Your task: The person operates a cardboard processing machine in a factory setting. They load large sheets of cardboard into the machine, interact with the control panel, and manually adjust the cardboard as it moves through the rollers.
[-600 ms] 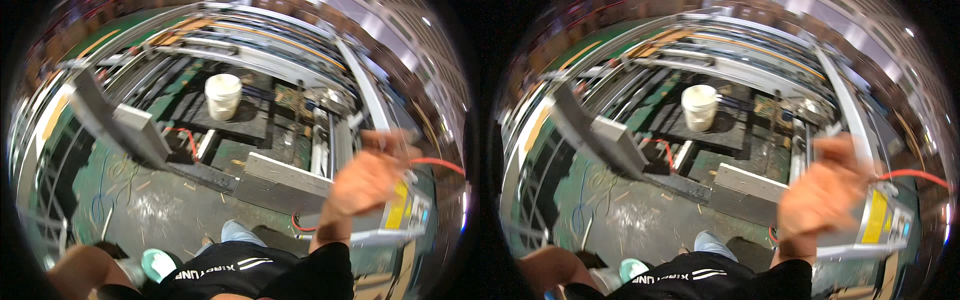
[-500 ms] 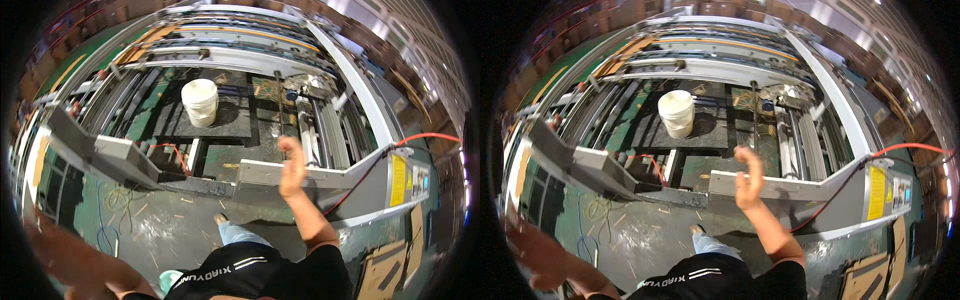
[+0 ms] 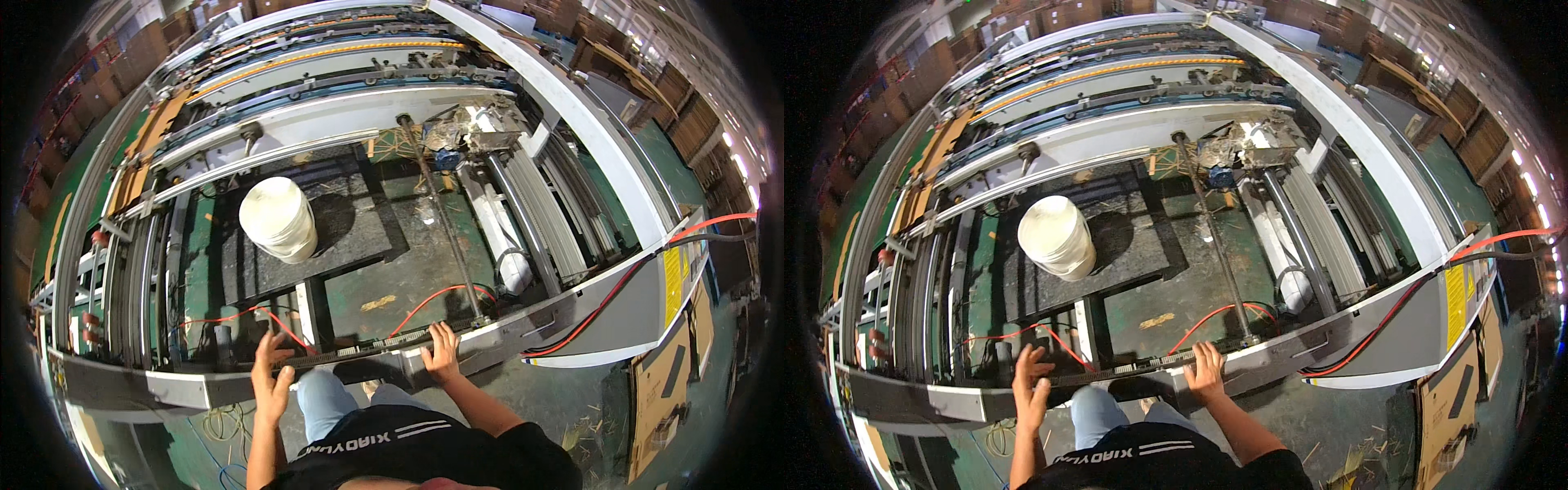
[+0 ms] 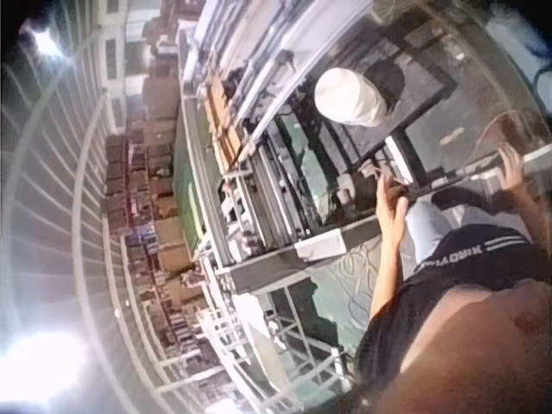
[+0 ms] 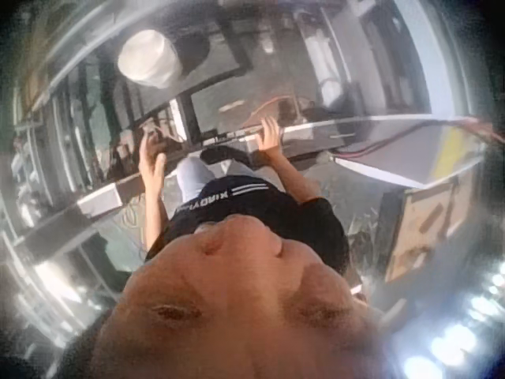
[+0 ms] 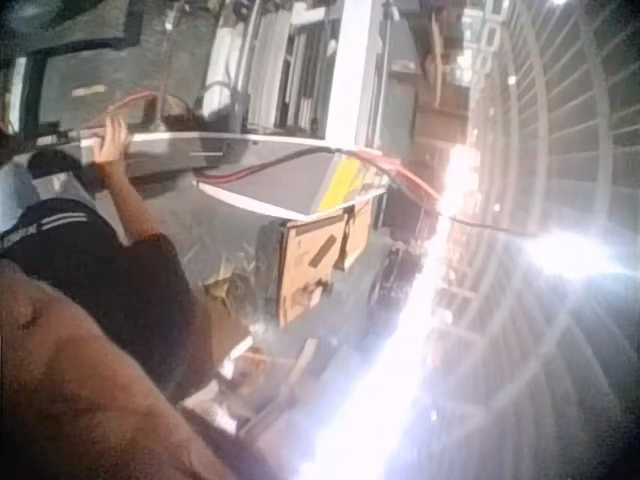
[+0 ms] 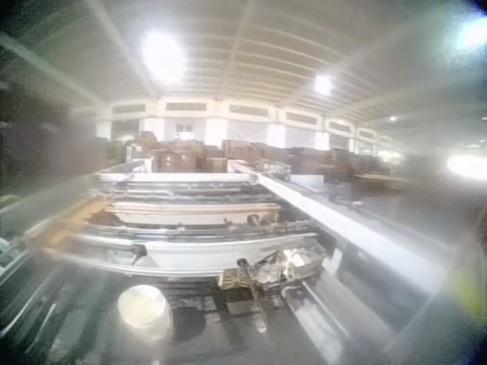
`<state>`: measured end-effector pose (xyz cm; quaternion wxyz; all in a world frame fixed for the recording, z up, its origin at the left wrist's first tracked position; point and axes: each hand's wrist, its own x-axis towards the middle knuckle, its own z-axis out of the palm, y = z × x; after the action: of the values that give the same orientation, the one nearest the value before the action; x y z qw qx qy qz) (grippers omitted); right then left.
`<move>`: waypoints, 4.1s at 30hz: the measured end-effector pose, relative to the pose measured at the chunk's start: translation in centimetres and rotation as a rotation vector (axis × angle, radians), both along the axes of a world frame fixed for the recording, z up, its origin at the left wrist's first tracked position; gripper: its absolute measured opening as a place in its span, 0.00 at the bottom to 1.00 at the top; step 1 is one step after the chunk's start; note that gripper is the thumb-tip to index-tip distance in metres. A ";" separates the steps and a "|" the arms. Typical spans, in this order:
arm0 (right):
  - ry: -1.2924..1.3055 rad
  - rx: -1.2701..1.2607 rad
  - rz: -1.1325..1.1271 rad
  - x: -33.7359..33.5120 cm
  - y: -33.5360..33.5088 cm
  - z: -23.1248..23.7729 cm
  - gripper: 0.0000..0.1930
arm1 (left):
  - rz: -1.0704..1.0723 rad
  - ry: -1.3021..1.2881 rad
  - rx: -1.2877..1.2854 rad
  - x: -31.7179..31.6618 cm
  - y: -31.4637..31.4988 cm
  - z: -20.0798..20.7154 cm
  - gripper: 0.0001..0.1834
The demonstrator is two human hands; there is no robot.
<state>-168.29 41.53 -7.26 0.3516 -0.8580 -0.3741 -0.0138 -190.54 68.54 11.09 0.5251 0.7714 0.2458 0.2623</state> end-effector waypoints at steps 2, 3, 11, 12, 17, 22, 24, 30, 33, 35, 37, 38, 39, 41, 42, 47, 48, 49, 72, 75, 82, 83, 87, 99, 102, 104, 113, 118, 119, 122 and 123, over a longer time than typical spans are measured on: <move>-0.019 -0.025 -0.034 0.4 0.2 -0.8 0.29 | -0.083 -0.018 -0.122 2.6 1.2 -3.2 0.37; -0.055 0.013 -0.019 0.6 0.3 -0.8 0.29 | -0.171 0.076 -0.097 3.9 1.8 -4.2 0.36; 0.035 -0.082 -0.091 1.0 1.2 -0.7 0.33 | -0.874 0.300 0.239 20.8 7.3 -4.9 0.38; 0.046 -0.088 -0.094 1.2 1.4 -0.4 0.33 | -0.917 0.293 0.284 23.3 8.4 -5.0 0.38; 0.214 -0.155 -0.123 1.7 1.8 -0.2 0.36 | -1.059 0.343 0.381 37.1 15.5 -7.4 0.39; 0.297 -0.465 -0.357 2.7 5.4 1.7 0.26 | -0.921 -0.004 0.583 51.8 26.1 -9.0 0.36; 0.369 -0.559 -0.387 2.9 6.1 0.8 0.23 | -0.740 0.069 0.687 56.2 30.5 -8.6 0.35; 0.366 -0.522 -0.374 11.9 15.4 -1.7 0.17 | -0.471 0.155 0.633 62.8 38.0 -12.6 0.31; 0.357 -0.347 -0.418 19.3 21.5 -0.1 0.18 | -0.480 0.173 0.614 63.2 38.0 -11.9 0.31; 0.328 -0.267 -0.459 23.6 24.2 1.1 0.18 | -0.497 0.252 0.650 63.7 37.7 -11.8 0.31; 0.306 -0.223 -0.476 27.3 24.5 1.0 0.18 | -0.521 0.326 0.626 64.1 37.7 -12.0 0.31; 0.260 -0.221 -0.481 29.2 24.6 1.3 0.18 | -0.512 0.355 0.618 64.0 37.9 -11.8 0.31; 0.215 -0.219 -0.488 30.9 24.6 1.8 0.18 | -0.499 0.353 0.611 63.9 38.0 -11.7 0.30; 0.151 -0.189 -0.525 33.5 24.5 2.7 0.18 | -0.515 0.362 0.646 64.2 37.8 -11.9 0.29; 0.117 -0.156 -0.545 34.7 24.5 3.2 0.18 | -0.522 0.365 0.663 64.3 37.7 -11.9 0.29; 0.010 -0.028 -0.698 42.8 21.8 1.9 0.16 | -0.537 0.390 0.627 64.7 37.4 -11.7 0.28; 0.002 -0.008 -0.734 45.0 21.0 1.3 0.15 | -0.542 0.365 0.624 64.8 37.3 -11.5 0.28; -0.006 0.010 -0.765 47.5 20.2 0.8 0.14 | -0.537 0.350 0.641 64.9 37.3 -11.7 0.27; 0.161 0.135 -1.120 70.1 10.5 -9.9 0.19 | -0.932 0.137 0.764 86.2 22.8 -9.5 0.30; 0.231 0.038 -1.161 71.7 10.4 -10.0 0.17 | -0.951 0.064 0.798 89.6 20.2 -9.5 0.29; 0.501 0.135 -1.123 74.2 9.5 -11.2 0.13 | -0.931 -0.025 0.856 94.9 15.9 -10.7 0.27; 0.496 0.103 -1.098 74.6 10.8 -9.0 0.11 | -0.906 -0.017 0.866 95.1 15.9 -11.0 0.27; 0.409 0.309 -1.059 74.7 10.3 -10.6 0.05 | -0.880 -0.031 0.917 95.9 14.9 -11.3 0.28; 0.579 0.418 -1.100 75.6 10.1 -11.0 0.19 | -0.801 0.062 1.068 94.9 16.1 -12.3 0.30; 0.390 0.350 -1.018 76.1 8.1 -13.6 0.20 | -0.793 0.060 1.099 94.2 16.3 -11.8 0.29; 0.387 0.315 -1.022 76.0 9.7 -11.6 0.20 | -0.751 0.078 1.115 93.4 17.1 -11.8 0.28; 0.303 0.355 -1.181 75.2 11.2 -10.4 0.11 | -0.752 -0.014 0.932 94.9 14.5 -10.1 0.29; 0.309 0.602 -1.125 75.3 11.2 -10.8 0.23 | -0.688 0.064 1.003 97.6 13.7 -10.5 0.35; 0.298 0.588 -1.112 75.1 11.2 -10.6 0.23 | -0.683 0.081 1.013 97.6 14.3 -10.7 0.35; 0.267 0.532 -1.093 74.7 11.0 -10.5 0.25 | -0.680 0.172 1.082 97.5 15.1 -11.2 0.39; 0.260 0.502 -1.096 74.7 10.8 -10.9 0.25 | -0.673 0.204 1.103 97.4 14.6 -11.5 0.40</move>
<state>-93.56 52.32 -18.15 0.5273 -0.8113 0.1816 -0.1755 -93.18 83.13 -0.39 0.0799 0.9834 -0.1312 0.0968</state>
